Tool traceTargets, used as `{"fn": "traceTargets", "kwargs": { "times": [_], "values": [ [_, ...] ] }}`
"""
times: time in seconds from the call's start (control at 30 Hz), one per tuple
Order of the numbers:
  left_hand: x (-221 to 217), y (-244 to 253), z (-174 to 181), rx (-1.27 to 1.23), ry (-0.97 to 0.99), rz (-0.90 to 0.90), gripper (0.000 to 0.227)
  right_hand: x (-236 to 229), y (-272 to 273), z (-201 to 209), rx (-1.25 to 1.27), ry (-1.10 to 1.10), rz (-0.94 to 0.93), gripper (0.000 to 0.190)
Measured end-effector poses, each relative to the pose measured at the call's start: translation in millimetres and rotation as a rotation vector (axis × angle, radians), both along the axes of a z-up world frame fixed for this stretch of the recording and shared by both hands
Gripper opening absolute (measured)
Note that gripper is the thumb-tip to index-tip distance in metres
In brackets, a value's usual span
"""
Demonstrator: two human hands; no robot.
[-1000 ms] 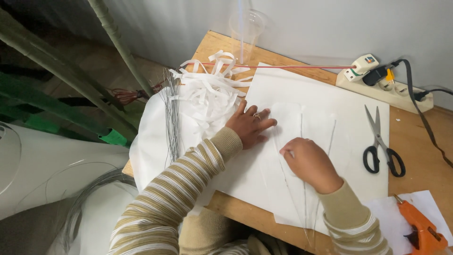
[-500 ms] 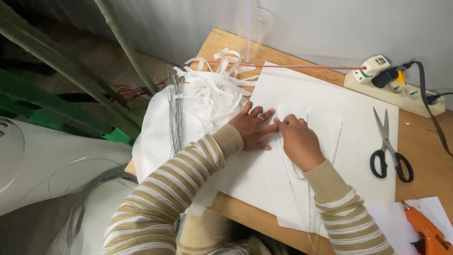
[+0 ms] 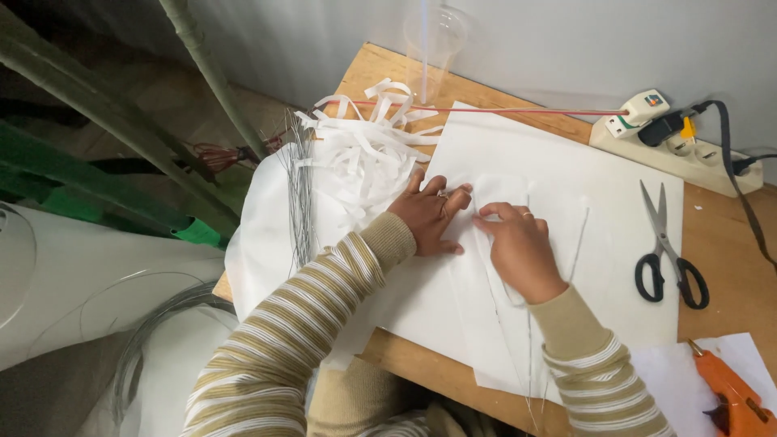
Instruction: Attaching white fabric strips to metal wires using a hot glue gun and scissors to create craft components.
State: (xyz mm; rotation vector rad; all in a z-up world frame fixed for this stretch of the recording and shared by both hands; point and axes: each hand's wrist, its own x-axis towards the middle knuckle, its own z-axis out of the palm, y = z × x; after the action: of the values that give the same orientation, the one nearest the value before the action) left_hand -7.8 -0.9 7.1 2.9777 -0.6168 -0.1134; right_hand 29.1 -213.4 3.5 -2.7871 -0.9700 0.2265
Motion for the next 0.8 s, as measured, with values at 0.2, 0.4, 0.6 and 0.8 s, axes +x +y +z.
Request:
{"fn": "traceTargets", "kwargs": {
  "times": [0.2,0.4,0.6,0.8],
  "values": [
    [1,2,-12,-0.061,0.017,0.020,0.067,9,13,-15,0.123,-0.098,0.004,0.048],
    [1,1,-4,-0.040,-0.013,0.053,0.077,-18,18,1,-0.155,-0.147,0.040,0.051],
    [4,0,-5,-0.030,0.020,0.093,0.080,-27,18,2,-0.079,-0.035,-0.009,0.053],
    [2,1,-5,-0.056,0.062,0.103,0.084,-17,-4,-26,0.076,-0.011,-0.017,0.051]
  ]
}}
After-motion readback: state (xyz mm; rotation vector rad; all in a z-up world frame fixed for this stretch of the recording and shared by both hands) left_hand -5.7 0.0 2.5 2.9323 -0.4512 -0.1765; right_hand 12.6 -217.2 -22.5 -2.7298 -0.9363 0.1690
